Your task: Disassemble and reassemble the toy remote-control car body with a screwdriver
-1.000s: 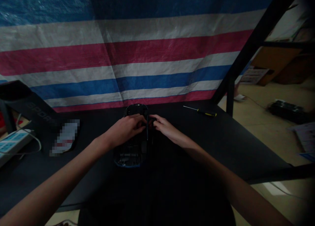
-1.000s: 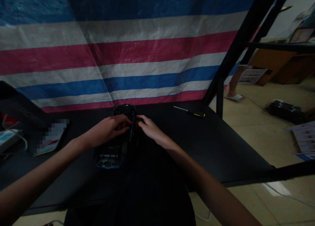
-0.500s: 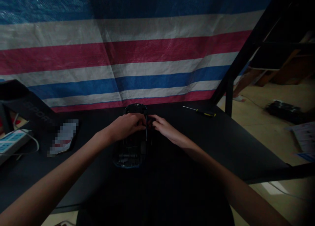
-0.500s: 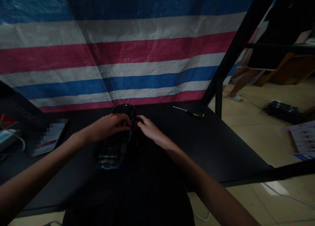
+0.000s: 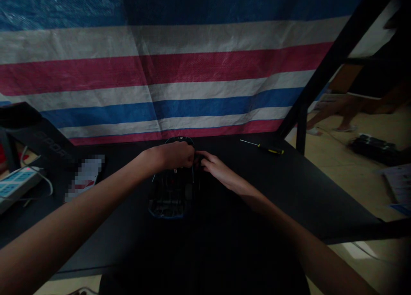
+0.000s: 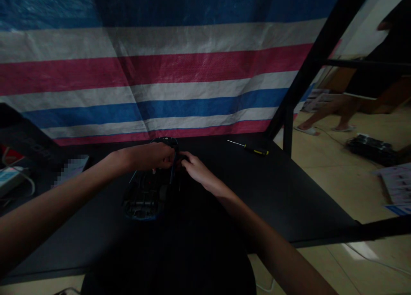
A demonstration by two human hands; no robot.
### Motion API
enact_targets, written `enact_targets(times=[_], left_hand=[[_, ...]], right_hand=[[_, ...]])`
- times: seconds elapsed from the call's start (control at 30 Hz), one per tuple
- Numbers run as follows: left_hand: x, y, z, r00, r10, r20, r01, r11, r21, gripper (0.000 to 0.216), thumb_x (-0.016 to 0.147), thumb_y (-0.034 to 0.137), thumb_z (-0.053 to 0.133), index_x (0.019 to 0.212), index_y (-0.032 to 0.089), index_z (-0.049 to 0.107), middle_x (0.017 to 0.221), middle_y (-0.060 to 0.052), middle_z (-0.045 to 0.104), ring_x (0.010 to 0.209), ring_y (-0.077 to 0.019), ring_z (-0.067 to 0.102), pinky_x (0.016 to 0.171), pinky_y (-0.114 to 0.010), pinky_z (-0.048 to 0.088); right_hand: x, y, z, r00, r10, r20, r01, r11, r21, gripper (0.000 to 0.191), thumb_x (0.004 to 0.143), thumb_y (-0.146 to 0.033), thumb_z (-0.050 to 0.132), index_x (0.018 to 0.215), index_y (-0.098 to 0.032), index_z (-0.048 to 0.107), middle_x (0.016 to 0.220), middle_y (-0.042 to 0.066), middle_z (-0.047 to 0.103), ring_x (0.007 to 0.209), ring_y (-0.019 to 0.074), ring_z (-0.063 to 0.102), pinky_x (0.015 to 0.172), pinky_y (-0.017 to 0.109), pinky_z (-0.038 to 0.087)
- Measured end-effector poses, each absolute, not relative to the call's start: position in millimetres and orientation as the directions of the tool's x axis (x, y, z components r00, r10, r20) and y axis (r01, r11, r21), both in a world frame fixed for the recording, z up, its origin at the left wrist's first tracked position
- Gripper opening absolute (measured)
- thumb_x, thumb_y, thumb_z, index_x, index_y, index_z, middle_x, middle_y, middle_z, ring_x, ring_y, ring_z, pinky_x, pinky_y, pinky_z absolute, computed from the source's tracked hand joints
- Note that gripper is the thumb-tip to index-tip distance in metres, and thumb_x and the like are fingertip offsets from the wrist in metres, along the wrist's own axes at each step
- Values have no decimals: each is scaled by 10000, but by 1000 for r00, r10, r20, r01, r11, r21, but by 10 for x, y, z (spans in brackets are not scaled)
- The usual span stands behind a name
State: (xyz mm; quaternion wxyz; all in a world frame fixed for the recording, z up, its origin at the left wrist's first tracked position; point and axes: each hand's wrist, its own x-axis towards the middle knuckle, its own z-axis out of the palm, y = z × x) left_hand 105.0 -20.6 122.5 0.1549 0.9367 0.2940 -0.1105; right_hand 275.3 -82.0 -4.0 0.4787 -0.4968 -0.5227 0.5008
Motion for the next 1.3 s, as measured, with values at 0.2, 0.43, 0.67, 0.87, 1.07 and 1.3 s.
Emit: enact_targets(times=[0.2,0.43,0.67,0.87,1.07,1.3], left_hand=[[1063,-201,1258,849,473,-233,503,-859,89,195,859,138,618,882,201,802,842,-73,770,723,-201,663,678,-320,434],[1150,-367,1364,821,530,-211,526,-847,-82,191,895,144,624,885,189,809,917,-117,775,767,-235,673,740,-361,462],[1186,-435,1402,825,521,-219,494,-853,-168,196,876,148,616,843,156,809,804,-128,751,684,-216,639,663,-338,425],[1113,-346,1451,832,495,-250,505,-863,-27,213,856,112,579,857,133,791,810,-115,742,695,-192,618,694,-331,384],[1187,-252,1367,897,397,-195,426,-893,143,179,803,80,629,917,149,749,816,-66,742,702,-180,626,675,-319,370],[1302,-178,1092,943,319,-98,331,-931,154,241,834,86,645,1015,212,743,958,-38,790,837,-192,708,737,-313,424]], right_hand=[[2760,-840,-28,-61,998,14,38,16,-999,473,946,-133,491,1351,-264,699,1278,72,751,1284,246,647,1109,444,526],[2740,-830,-35,-77,997,7,21,9,-1000,490,943,-125,465,1370,-240,676,1227,71,763,1184,227,687,1084,418,533],[2750,-798,-59,-85,996,27,7,28,-1000,467,937,-133,475,1343,-232,685,1219,80,761,1188,233,685,1096,423,525],[2777,-832,33,-79,997,-5,10,-4,-1000,467,913,-125,476,1313,-232,694,1254,75,750,1076,215,704,1043,405,533],[2960,-844,183,54,998,-16,-49,-14,-999,428,874,-143,505,1245,-234,698,1078,70,759,1036,217,694,960,359,540],[3244,-770,222,207,978,-4,-65,10,-998,449,810,-204,548,1238,-250,674,1021,23,739,981,194,698,943,361,497]])
